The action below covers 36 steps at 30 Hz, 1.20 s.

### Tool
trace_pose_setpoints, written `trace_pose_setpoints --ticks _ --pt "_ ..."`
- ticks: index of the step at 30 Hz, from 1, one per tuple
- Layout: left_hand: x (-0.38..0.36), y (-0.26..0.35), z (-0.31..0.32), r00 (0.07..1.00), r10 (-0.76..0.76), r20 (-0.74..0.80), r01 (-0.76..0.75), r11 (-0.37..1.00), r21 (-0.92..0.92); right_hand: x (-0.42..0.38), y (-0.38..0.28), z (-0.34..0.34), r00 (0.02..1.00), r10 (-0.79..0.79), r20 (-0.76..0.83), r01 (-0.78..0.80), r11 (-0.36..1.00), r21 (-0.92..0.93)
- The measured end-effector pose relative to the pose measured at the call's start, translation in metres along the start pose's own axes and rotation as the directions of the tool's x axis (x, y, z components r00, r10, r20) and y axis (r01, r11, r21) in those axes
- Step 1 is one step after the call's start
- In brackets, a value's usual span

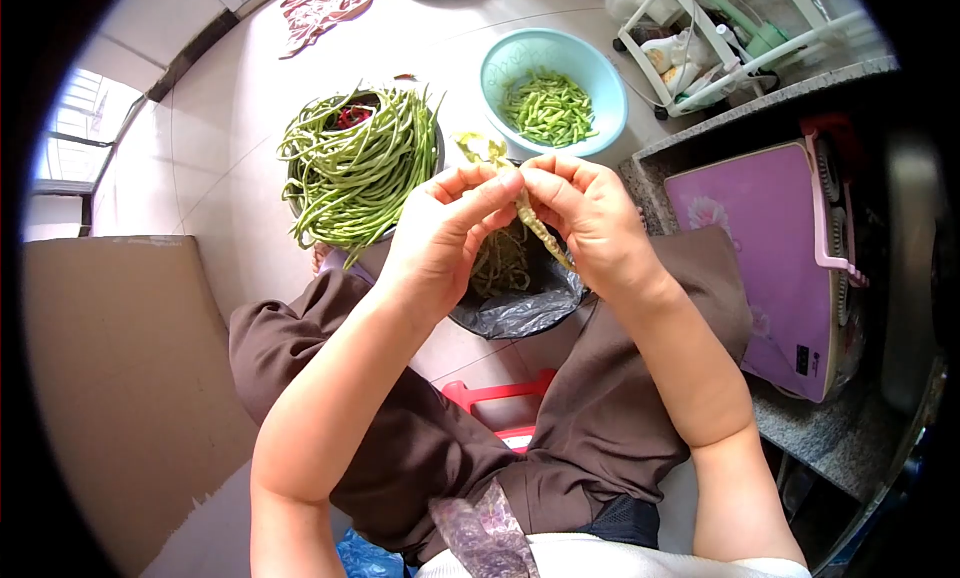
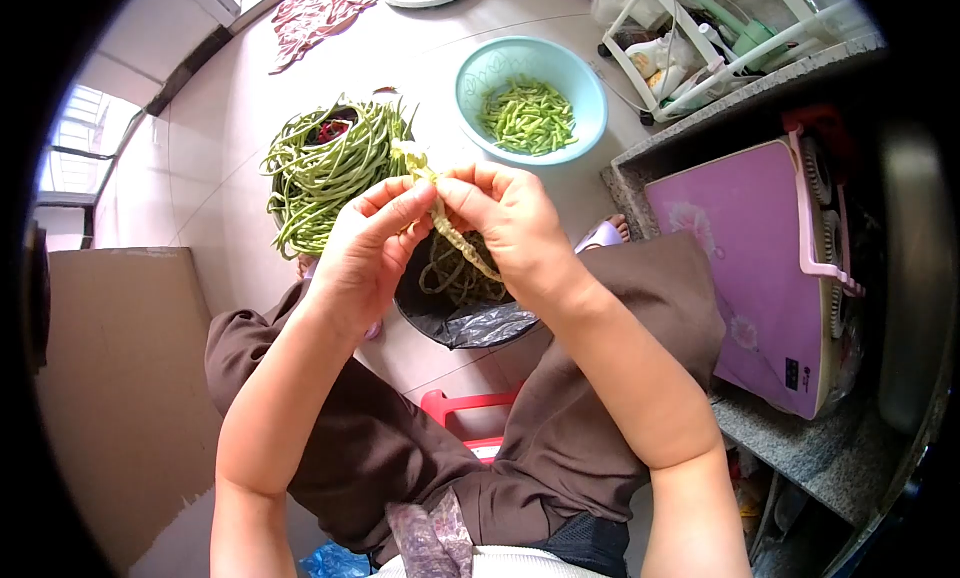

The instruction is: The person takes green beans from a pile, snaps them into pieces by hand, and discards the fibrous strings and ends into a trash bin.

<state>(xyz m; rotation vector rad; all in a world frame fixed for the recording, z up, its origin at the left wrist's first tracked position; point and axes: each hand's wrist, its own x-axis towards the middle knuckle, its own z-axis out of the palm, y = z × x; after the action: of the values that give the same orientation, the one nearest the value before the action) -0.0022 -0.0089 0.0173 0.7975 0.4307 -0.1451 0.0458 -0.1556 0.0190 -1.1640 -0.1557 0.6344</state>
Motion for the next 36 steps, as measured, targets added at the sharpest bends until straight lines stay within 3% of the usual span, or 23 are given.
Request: trace_pose_setpoints --ticks 2,4,6,10,14,16,19,22,27,29,32,36 --pt "0.002 0.002 -0.001 1.000 0.013 0.014 -0.013 1.000 -0.004 0.004 -0.001 -0.004 0.999 0.054 -0.006 -0.053 0.993 0.104" --pt "0.003 0.002 -0.003 0.999 0.027 0.030 -0.027 1.000 -0.011 0.005 -0.004 -0.003 0.999 0.048 -0.008 -0.047 0.994 0.094" --pt "0.004 0.001 -0.007 1.000 0.028 0.007 -0.027 0.999 -0.045 0.005 -0.007 -0.004 0.999 0.039 -0.029 -0.041 0.996 -0.075" --pt "0.008 0.000 -0.014 0.998 0.066 -0.009 -0.066 0.997 -0.044 -0.001 -0.009 0.000 0.998 0.044 -0.050 -0.053 0.979 -0.198" --pt "0.007 0.002 -0.010 0.995 0.088 -0.056 -0.092 0.993 -0.075 -0.001 -0.003 0.000 0.998 -0.036 -0.058 0.014 0.939 -0.343" --pt "0.007 0.003 -0.008 0.994 0.087 -0.060 -0.092 0.991 -0.092 -0.001 0.000 0.002 0.981 -0.189 -0.054 0.144 0.880 -0.452" --pt "0.006 0.003 -0.007 0.996 0.059 -0.062 -0.066 0.991 -0.119 -0.003 -0.007 0.003 0.991 -0.120 -0.062 0.076 0.874 -0.480" --pt "0.003 -0.007 -0.010 1.000 0.011 0.000 -0.010 0.997 0.073 -0.002 -0.003 0.007 0.984 -0.179 -0.020 0.141 0.833 -0.535" --pt "0.004 -0.016 -0.008 0.998 -0.038 -0.051 0.035 0.998 -0.049 -0.001 0.008 0.006 0.968 -0.252 -0.014 0.202 0.804 -0.560" --pt "0.004 -0.015 -0.008 0.998 -0.033 -0.053 0.032 0.999 -0.014 0.002 0.009 0.004 0.992 -0.112 -0.058 0.090 0.950 -0.299" --pt "0.003 -0.010 -0.005 0.998 -0.022 -0.059 0.023 1.000 0.013 0.004 0.007 -0.001 0.994 0.066 -0.082 -0.067 0.998 -0.016" --pt "0.003 -0.003 -0.003 0.998 0.011 -0.061 -0.011 1.000 -0.003 0.006 0.004 0.000 0.994 0.085 -0.061 -0.075 0.984 0.159"
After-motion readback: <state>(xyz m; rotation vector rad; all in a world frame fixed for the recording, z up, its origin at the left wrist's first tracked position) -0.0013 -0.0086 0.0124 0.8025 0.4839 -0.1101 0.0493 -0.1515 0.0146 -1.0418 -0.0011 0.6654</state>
